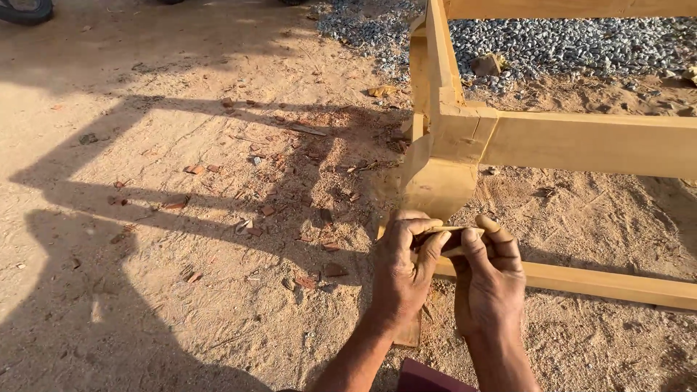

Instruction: The recorder uses sandpaper to smooth the surface of a wooden furniture frame by hand.

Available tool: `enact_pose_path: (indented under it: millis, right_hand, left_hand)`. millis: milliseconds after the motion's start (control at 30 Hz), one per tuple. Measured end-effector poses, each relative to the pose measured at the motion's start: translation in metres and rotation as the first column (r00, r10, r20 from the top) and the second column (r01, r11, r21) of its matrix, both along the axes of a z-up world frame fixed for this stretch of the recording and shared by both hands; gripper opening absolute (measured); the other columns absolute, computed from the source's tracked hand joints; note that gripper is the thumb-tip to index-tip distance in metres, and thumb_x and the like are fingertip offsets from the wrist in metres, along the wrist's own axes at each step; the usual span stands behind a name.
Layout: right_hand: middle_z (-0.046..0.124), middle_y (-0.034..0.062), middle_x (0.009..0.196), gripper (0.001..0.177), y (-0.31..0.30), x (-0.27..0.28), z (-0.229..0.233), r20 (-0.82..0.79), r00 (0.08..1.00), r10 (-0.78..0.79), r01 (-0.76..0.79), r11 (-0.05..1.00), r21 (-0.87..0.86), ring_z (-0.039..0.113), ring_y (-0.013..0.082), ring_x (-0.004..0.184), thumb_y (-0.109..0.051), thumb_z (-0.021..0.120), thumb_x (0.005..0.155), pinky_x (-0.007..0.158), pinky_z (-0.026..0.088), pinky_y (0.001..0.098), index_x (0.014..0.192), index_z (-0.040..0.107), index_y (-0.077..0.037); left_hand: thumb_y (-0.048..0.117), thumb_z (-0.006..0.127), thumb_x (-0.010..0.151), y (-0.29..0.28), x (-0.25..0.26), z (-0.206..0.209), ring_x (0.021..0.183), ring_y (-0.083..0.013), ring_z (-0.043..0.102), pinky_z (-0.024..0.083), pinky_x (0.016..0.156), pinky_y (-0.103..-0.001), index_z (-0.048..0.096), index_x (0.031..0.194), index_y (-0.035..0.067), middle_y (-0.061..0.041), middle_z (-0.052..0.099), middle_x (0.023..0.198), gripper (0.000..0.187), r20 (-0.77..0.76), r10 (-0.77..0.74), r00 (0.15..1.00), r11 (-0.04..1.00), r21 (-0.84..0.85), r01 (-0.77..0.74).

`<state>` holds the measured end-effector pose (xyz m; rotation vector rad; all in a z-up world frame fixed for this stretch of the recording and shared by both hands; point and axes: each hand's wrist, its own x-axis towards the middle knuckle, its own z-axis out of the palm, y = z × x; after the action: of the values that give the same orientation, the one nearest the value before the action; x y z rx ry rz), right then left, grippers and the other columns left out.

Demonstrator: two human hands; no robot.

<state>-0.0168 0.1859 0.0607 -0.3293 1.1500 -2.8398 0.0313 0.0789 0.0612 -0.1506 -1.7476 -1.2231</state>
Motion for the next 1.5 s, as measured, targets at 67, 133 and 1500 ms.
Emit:
enact_pose_path:
  millis: [67, 133, 1500]
  right_hand:
    - [0.072, 0.0114, 0.101, 0.027, -0.017, -0.001, 0.006, -0.052, 0.998, -0.026, 0.028, 0.999, 0.027, 0.074, 0.018, 0.092, 0.0, 0.072, 0.091, 0.089, 0.064, 0.0341, 0.117, 0.066, -0.003]
    - [0.074, 0.0127, 0.102, 0.025, -0.033, -0.003, 0.003, -0.104, 0.993, -0.05, 0.056, 0.997, 0.057, 0.074, 0.018, 0.093, 0.002, 0.072, 0.089, 0.088, 0.065, 0.0334, 0.113, 0.066, -0.001]
    - [0.062, 0.0079, 0.123, 0.066, -0.063, -0.048, -0.055, -0.404, 0.88, -0.251, 0.373, 0.89, 0.261, 0.061, 0.015, 0.112, -0.032, 0.083, 0.095, 0.097, 0.055, 0.0314, 0.141, 0.046, -0.003]
  left_hand:
    - [0.012, 0.07, 0.103, -0.012, -0.008, -0.012, 0.106, -0.0198, 0.069, 0.064, 0.085, -0.031, 0.058, 0.113, 0.005, -0.009, 0.065, 0.112, 0.017, -0.056, 0.055, 0.997, 0.998, 0.03, -0.053]
    - [0.013, 0.072, 0.102, -0.022, -0.018, -0.022, 0.104, -0.0196, 0.07, 0.063, 0.086, -0.031, 0.058, 0.112, 0.005, -0.009, 0.065, 0.111, 0.018, -0.109, 0.112, 0.988, 0.992, 0.067, -0.105]
    - [0.01, 0.076, 0.094, -0.003, -0.034, -0.055, 0.065, -0.03, 0.064, 0.05, 0.055, -0.045, 0.055, 0.088, 0.006, -0.01, 0.06, 0.072, 0.022, 0.17, 0.483, 0.859, 0.874, -0.038, -0.484]
